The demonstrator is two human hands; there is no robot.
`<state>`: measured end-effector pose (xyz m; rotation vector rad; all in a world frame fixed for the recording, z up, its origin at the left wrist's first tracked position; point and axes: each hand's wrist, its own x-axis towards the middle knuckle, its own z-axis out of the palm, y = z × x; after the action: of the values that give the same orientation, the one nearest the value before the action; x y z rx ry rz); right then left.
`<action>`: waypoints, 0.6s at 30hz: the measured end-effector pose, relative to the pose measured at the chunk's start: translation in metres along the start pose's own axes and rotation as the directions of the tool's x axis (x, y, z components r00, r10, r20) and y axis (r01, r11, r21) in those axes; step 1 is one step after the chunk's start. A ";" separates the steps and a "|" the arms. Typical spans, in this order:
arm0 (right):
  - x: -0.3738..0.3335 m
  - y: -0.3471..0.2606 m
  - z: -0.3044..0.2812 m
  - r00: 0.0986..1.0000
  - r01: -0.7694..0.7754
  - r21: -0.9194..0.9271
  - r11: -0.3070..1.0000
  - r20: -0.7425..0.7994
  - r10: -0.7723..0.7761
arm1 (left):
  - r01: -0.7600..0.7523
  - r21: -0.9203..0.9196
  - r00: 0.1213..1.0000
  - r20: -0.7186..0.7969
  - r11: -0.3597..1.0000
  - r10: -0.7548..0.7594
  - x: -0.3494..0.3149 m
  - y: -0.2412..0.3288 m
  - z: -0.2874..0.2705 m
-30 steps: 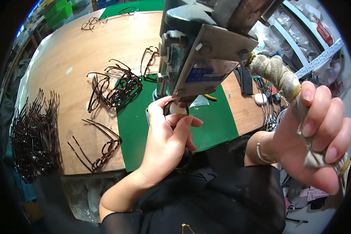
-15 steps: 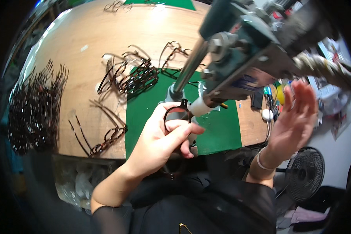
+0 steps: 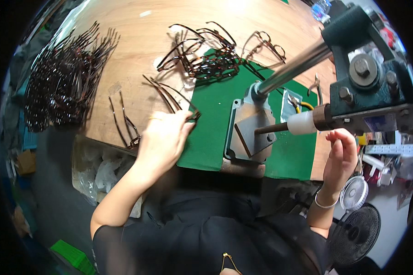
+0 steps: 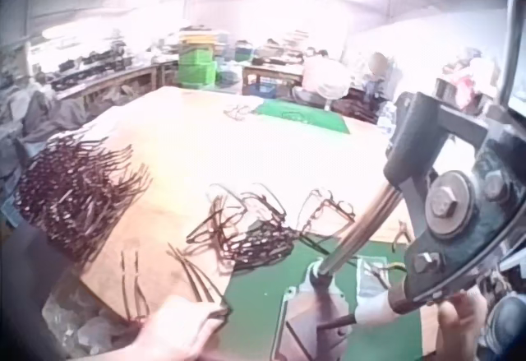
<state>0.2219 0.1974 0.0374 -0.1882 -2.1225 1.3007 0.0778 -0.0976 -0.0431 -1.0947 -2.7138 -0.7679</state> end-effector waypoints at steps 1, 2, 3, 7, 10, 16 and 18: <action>0.000 0.002 0.002 0.997 -0.077 0.114 0.991 -0.012 0.079 | 0.011 0.168 0.999 -0.037 0.986 -0.005 0.000 -0.002 -0.002; 0.000 0.001 0.004 0.988 -0.144 0.225 0.964 -0.018 0.152 | 0.014 0.347 1.000 -0.010 0.938 -0.012 -0.001 -0.002 -0.002; 0.003 0.005 0.003 0.987 -0.155 0.181 0.971 -0.008 0.160 | 0.059 0.377 0.997 0.032 0.924 -0.077 -0.005 -0.006 0.009; -0.006 0.008 0.013 0.988 -0.141 0.133 0.981 0.075 0.132 | 0.106 0.325 0.984 0.100 0.940 -0.145 -0.008 -0.022 0.029; -0.010 0.010 0.001 0.980 -0.196 0.178 0.964 0.024 0.195 | 0.090 0.309 0.990 0.076 0.947 -0.118 0.000 -0.014 0.018; -0.009 0.012 0.016 0.955 -0.286 0.141 0.948 0.122 0.270 | -0.007 0.427 0.962 -0.245 0.904 0.124 0.108 -0.008 0.045; -0.014 0.016 0.015 0.949 -0.213 0.051 0.976 0.247 0.194 | -0.001 0.441 0.975 -0.200 0.898 0.099 0.123 -0.022 0.064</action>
<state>0.2214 0.1883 0.0133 -0.2328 -2.2980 1.5936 -0.0219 -0.0031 -0.0718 -0.9074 -2.4830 -0.2242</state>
